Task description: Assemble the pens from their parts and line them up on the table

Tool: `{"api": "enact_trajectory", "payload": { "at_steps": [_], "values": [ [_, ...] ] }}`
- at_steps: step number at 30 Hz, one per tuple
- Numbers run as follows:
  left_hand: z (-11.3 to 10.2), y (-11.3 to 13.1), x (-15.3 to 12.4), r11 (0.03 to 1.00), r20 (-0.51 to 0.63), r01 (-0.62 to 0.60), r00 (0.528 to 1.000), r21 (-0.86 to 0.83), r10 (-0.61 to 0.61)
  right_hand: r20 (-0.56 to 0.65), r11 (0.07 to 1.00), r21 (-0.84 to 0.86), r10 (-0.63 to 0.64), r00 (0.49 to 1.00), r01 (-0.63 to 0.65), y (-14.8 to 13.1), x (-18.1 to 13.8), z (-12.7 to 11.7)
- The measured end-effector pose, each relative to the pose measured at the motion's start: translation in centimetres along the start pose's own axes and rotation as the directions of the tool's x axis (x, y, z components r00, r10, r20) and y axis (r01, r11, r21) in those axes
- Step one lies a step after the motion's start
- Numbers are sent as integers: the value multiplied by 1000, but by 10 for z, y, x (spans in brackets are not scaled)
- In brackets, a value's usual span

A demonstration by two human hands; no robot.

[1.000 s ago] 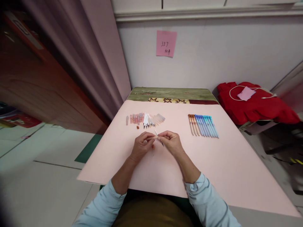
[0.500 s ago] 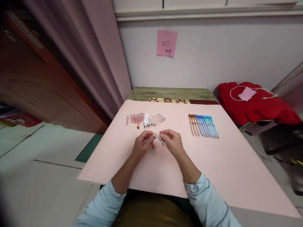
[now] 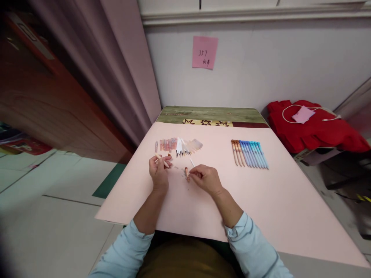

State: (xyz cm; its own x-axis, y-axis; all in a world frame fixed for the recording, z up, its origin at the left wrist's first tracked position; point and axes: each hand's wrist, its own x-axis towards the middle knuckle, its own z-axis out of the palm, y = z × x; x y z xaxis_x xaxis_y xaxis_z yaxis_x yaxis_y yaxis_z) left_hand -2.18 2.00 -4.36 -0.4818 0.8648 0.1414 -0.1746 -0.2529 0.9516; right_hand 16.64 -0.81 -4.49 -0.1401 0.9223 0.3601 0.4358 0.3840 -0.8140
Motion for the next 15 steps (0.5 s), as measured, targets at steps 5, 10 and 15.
{"api": "enact_trajectory", "payload": {
  "at_steps": [5,10,15],
  "values": [
    [2,-3,-2,998,40,43,998,-53,-41,140,974,-164,-132,981,155,2,-1,-1],
    [-3,-10,10,998,-46,-44,998,-54,41,114,964,-211,-142,983,164,3,-2,0],
    [-10,-19,24,982,-161,-173,970,80,185,-6,971,-217,-101,995,97,1,-1,1]
  ]
}}
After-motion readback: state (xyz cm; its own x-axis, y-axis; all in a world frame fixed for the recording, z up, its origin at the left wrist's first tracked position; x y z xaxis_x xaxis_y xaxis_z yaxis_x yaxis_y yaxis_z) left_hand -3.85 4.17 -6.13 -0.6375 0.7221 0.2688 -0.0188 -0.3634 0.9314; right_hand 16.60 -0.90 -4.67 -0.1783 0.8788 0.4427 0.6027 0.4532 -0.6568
